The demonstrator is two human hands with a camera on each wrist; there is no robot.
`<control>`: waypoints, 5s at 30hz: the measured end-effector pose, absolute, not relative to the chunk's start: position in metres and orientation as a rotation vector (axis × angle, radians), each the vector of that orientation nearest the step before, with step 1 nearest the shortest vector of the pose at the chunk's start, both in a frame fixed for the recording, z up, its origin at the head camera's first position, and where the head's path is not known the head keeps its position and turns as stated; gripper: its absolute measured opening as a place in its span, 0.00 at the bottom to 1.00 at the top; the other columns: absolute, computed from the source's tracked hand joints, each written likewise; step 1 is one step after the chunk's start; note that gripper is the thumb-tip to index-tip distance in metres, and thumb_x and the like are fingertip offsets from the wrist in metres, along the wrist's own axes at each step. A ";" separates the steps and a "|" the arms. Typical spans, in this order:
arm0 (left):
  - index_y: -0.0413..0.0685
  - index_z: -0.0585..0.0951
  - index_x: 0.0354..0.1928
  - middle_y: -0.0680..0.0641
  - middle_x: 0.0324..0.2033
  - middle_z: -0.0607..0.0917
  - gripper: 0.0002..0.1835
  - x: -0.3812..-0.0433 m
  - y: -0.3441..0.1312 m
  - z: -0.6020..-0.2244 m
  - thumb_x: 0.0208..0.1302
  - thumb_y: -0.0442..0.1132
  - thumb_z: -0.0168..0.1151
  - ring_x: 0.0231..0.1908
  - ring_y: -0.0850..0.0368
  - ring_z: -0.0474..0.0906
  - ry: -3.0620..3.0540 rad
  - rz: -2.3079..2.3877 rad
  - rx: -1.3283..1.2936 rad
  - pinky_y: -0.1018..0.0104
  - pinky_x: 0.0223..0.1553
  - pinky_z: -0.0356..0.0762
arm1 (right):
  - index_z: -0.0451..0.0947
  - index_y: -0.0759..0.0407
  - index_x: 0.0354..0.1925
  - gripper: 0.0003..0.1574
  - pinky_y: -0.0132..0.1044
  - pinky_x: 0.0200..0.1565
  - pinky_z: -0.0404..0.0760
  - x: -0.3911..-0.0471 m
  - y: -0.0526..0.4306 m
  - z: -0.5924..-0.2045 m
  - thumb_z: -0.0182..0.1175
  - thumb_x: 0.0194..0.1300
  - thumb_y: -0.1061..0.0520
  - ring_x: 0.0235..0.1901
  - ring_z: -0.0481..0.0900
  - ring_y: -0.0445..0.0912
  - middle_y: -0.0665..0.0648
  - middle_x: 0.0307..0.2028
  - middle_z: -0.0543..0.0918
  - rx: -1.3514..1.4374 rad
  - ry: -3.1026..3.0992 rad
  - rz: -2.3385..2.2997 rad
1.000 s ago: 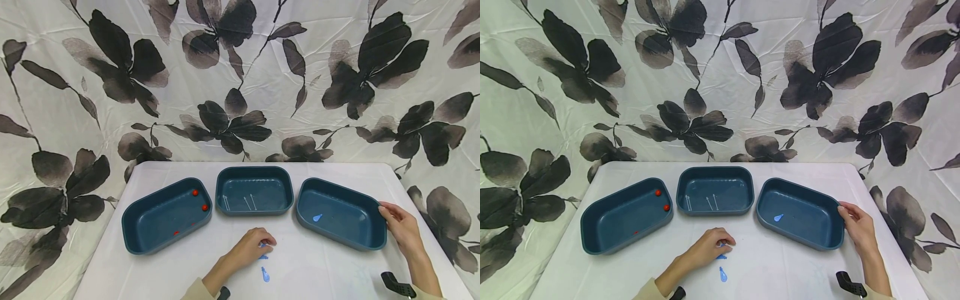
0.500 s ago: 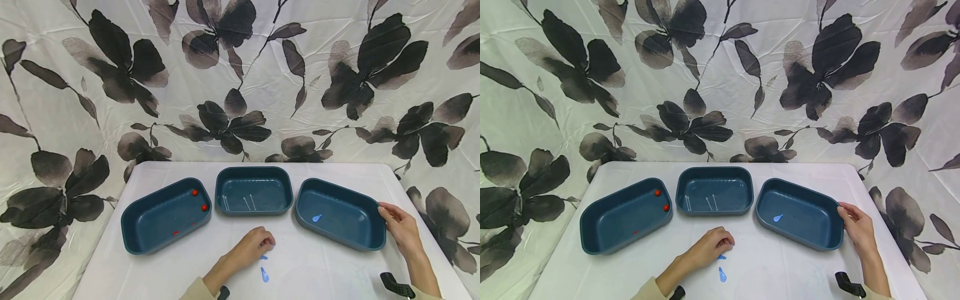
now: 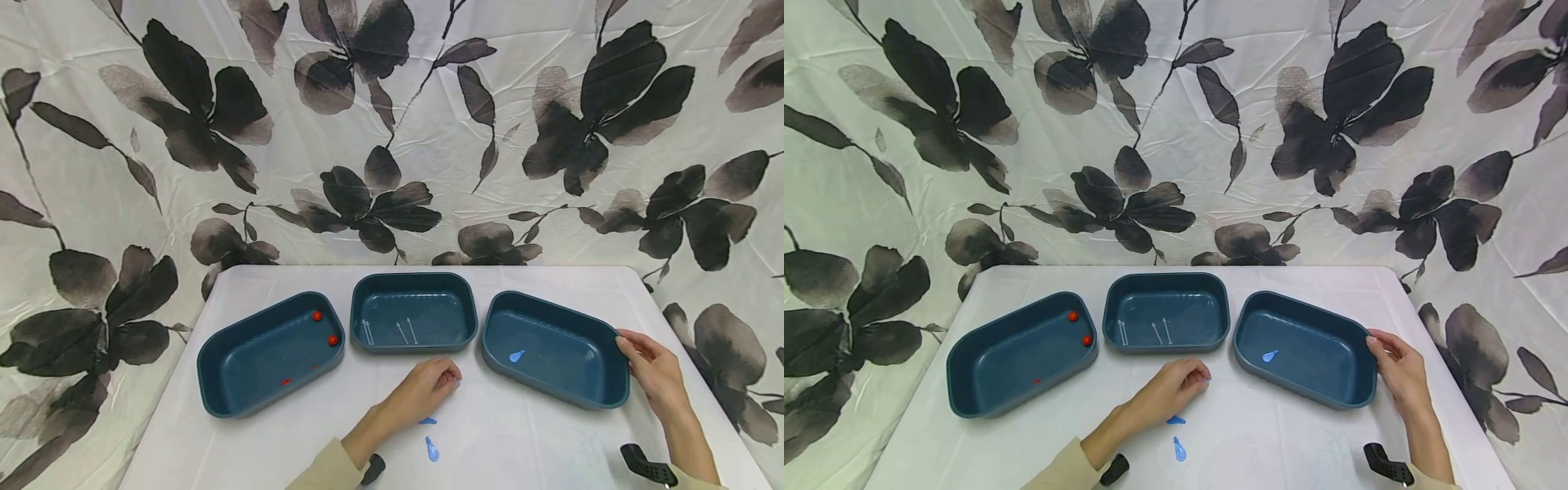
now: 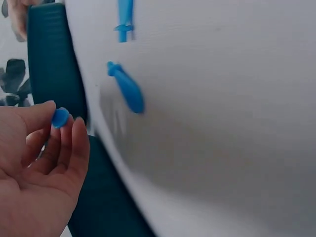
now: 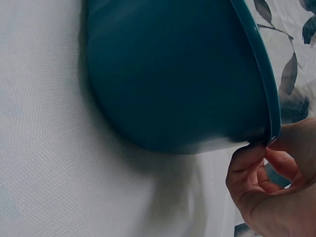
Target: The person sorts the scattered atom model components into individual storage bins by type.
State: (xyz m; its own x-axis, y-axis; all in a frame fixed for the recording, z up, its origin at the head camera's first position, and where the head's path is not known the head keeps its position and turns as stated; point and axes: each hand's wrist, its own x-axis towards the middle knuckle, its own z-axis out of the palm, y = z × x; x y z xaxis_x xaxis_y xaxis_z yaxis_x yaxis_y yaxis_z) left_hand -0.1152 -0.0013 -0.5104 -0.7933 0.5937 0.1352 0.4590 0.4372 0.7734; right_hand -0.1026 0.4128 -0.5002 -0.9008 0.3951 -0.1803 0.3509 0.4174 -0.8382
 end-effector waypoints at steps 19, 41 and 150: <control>0.39 0.86 0.45 0.49 0.35 0.83 0.06 -0.146 0.037 -0.481 0.72 0.31 0.64 0.34 0.67 0.73 2.432 1.411 1.006 0.78 0.39 0.75 | 0.71 0.68 0.67 0.38 0.18 0.35 0.78 -0.102 0.413 -0.500 0.57 0.76 0.40 0.37 0.73 0.24 0.29 0.38 0.73 -0.680 -2.605 1.529; 0.35 0.85 0.45 0.47 0.34 0.83 0.06 -0.168 0.095 -0.472 0.71 0.31 0.65 0.32 0.70 0.72 2.399 1.423 1.029 0.83 0.36 0.72 | 0.71 0.68 0.67 0.37 0.20 0.35 0.78 -0.103 0.412 -0.500 0.56 0.77 0.40 0.37 0.73 0.26 0.28 0.37 0.73 -0.691 -2.608 1.512; 0.39 0.88 0.40 0.54 0.27 0.83 0.07 -0.147 0.083 -0.482 0.70 0.36 0.66 0.27 0.71 0.73 2.220 1.686 0.775 0.79 0.32 0.74 | 0.70 0.66 0.68 0.39 0.18 0.35 0.78 -0.104 0.411 -0.498 0.56 0.76 0.38 0.38 0.72 0.26 0.33 0.41 0.73 -0.766 -2.615 1.515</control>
State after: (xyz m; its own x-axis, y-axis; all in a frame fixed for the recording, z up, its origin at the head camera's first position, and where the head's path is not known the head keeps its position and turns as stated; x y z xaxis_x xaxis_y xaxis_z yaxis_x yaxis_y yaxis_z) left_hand -0.1467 0.0834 -0.4817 -0.8283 0.5476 0.1190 0.2615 0.1900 0.9463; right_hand -0.1039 0.4110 -0.4982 -0.8791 0.4236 -0.2185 0.4002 0.4070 -0.8211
